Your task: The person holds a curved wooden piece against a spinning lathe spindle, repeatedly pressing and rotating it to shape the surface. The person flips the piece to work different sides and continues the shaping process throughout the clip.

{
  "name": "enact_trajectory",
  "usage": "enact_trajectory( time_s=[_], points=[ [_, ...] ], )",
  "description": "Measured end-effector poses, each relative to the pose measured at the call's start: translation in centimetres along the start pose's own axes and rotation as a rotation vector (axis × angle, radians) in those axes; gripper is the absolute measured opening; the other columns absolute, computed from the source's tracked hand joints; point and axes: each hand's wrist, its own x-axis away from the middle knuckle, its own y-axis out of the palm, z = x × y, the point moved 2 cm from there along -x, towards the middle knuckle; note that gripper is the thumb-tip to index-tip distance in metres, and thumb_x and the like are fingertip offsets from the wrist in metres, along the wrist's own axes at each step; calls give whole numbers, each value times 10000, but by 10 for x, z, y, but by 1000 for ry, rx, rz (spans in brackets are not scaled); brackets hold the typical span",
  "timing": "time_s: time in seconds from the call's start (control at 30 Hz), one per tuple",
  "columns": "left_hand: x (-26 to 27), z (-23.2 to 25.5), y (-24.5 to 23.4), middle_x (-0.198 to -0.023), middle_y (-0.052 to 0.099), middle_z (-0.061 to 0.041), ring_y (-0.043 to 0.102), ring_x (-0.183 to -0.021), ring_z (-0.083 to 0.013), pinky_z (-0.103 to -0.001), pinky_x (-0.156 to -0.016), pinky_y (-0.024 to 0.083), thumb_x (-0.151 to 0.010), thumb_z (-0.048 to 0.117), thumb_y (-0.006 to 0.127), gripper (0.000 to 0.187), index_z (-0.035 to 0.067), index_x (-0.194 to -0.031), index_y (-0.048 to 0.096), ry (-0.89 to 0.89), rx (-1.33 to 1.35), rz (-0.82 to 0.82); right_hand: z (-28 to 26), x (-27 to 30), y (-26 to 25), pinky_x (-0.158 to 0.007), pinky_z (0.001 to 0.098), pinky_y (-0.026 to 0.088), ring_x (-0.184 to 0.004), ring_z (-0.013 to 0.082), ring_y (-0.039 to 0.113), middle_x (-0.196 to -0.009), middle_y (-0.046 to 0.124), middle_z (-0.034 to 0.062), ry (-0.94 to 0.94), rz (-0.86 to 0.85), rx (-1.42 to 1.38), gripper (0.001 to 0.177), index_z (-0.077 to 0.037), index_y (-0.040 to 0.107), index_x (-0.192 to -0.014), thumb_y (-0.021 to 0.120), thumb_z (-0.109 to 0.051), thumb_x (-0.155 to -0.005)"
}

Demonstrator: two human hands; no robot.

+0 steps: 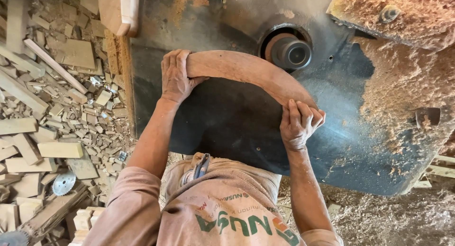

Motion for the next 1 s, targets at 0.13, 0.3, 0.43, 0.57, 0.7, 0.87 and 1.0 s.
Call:
enact_trajectory(
  time_s=[0.13,0.3,0.43,0.57,0.7,0.87,1.0],
  points=[
    [-1,0,-1,-1184,561,-83,540,-1168,-310,-435,-964,451,-745,702,847,842,129,-1278,536,-7,-2,-6,-1,-1,1,-927,471,436,-910,270,576,-1065,666,51,4,4,-8,179,-123,813,-1102,818,-232,-960],
    [-1,0,-3,-1178,554,-82,542,-1162,-312,-441,-957,452,-753,686,860,835,132,-1284,532,-12,-6,-15,-1,-1,2,-916,472,438,-910,271,578,-1064,666,53,2,0,-18,179,-122,811,-1101,819,-232,-960],
    [2,-2,-2,-1168,566,-89,553,-1145,-320,-457,-938,461,-738,698,857,848,126,-1277,539,-16,-2,-3,-3,-5,2,-909,470,435,-900,264,570,-1053,659,50,-7,12,-14,172,-127,805,-1102,822,-210,-953],
    [2,-4,-3,-1175,563,-97,544,-1159,-332,-457,-958,456,-746,690,853,843,119,-1280,538,-13,-5,-10,-3,-4,4,-910,464,440,-896,264,576,-1055,665,51,-11,12,-25,174,-125,807,-1101,817,-215,-953],
    [4,-8,0,-1188,560,-90,538,-1170,-333,-475,-961,449,-743,699,853,850,121,-1279,535,-27,-1,-11,-3,-3,6,-916,468,439,-896,266,577,-1054,669,49,-7,18,-14,182,-130,808,-1107,830,-211,-945],
    [5,-10,-1,-1187,553,-81,538,-1170,-326,-479,-966,451,-741,699,857,853,128,-1282,527,-38,1,-19,-5,-6,7,-931,475,436,-918,260,578,-1066,669,48,-1,17,-12,181,-127,806,-1110,824,-195,-943],
    [6,-13,-1,-1188,547,-78,532,-1172,-322,-482,-974,440,-728,704,863,861,136,-1280,528,-44,1,-28,-4,-4,9,-930,484,439,-913,260,579,-1063,674,46,3,20,-29,171,-122,811,-1096,825,-191,-940]
  ],
)
